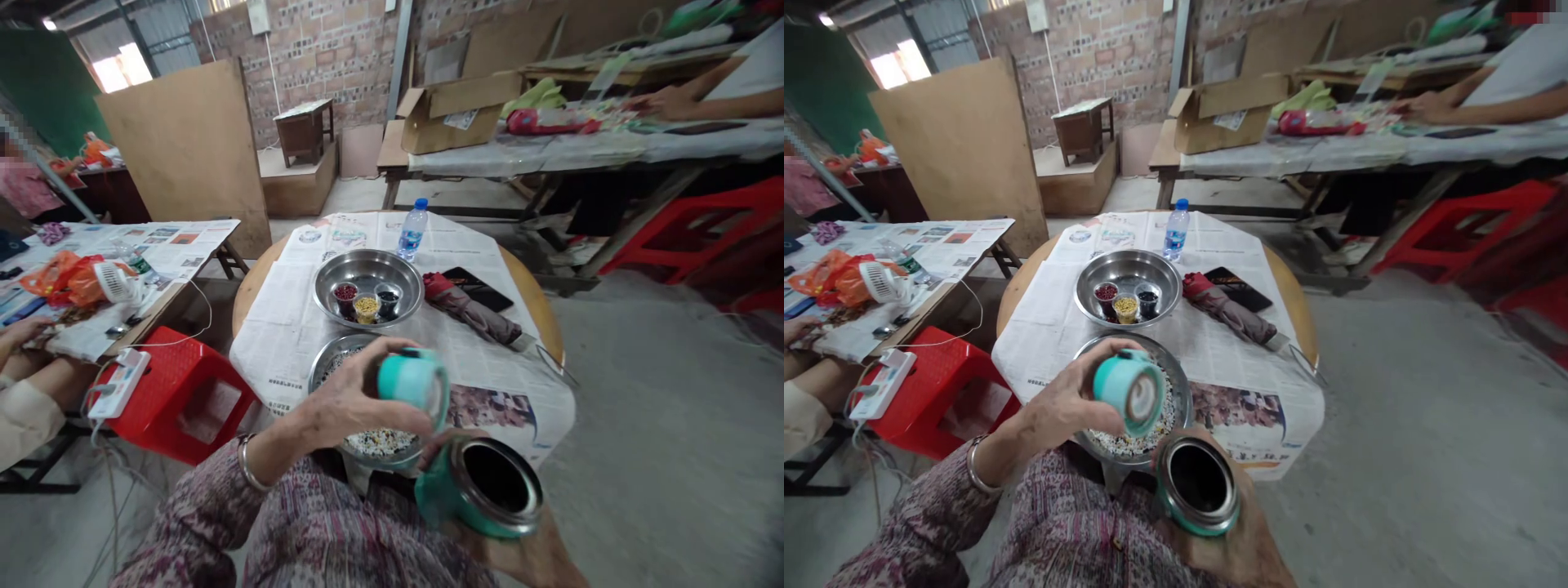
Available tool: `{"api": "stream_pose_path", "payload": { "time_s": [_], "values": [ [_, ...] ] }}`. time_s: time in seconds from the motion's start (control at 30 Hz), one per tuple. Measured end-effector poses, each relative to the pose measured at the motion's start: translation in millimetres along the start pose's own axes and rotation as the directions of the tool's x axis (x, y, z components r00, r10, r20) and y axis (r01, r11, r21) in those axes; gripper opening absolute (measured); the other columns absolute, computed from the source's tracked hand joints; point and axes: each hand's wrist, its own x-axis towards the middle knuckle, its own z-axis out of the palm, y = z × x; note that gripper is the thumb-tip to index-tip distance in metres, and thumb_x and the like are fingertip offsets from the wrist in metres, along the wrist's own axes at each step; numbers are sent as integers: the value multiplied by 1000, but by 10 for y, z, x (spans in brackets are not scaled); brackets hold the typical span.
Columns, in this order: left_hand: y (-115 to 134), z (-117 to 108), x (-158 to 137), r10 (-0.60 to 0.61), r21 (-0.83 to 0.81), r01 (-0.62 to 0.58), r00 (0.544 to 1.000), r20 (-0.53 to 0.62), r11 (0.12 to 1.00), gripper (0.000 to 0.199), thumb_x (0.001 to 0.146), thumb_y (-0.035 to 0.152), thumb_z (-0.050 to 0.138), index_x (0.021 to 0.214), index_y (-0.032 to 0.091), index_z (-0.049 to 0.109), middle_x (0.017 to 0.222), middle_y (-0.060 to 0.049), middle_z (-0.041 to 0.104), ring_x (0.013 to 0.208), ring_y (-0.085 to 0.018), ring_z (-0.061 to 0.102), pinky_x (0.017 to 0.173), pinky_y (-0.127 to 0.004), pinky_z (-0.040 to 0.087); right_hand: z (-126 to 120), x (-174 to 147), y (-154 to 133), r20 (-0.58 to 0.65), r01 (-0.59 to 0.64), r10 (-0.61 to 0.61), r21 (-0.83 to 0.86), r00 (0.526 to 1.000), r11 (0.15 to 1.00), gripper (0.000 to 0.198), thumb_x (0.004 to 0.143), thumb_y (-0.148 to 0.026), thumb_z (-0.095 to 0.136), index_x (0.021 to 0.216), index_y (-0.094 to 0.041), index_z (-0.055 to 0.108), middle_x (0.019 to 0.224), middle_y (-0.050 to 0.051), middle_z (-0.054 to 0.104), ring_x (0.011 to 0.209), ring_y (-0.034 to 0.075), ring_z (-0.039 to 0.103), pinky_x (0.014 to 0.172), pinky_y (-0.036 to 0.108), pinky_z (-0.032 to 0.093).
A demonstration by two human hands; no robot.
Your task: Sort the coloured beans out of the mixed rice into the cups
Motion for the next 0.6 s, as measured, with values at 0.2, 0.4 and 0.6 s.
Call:
{"api": "stream_pose_path", "payload": {
  "time_s": [0.2, 0.4, 0.6],
  "values": [
    [-731, -714, -93, 27, -202, -100, 943, -333, 974, 76, 60, 34, 90, 126, 16, 55, 109, -9, 68, 100, -26, 69, 90, -39, 55, -107, 27, -9, 100, 76, -81, 44, 992, 996, 39, 69, -25, 79, 106, -23, 66, 93, 6, 73, 81, 25, 73, 74, 32, 64],
    [-1207, -1592, -29, 156, 183, -49, 757, -634, 982, 74, 58, 31, 91, 121, 18, 54, 94, -1, 67, 89, -18, 66, 82, -27, 51, -101, 41, 38, 83, 13, -13, 3, 996, 1000, 37, 67, -28, 81, 102, -24, 68, 92, 6, 72, 84, 27, 74, 75, 35, 64],
    [-1354, -2033, 262, 363, 513, 41, 657, -661, 858, 58, 65, 34, 87, 113, 17, 58, 103, -3, 66, 94, -17, 63, 85, -28, 47, -122, 127, -96, 58, 93, -90, -63, 994, 994, 41, 70, -28, 76, 109, -27, 62, 91, 4, 72, 80, 26, 74, 71, 34, 65]
  ]
}}
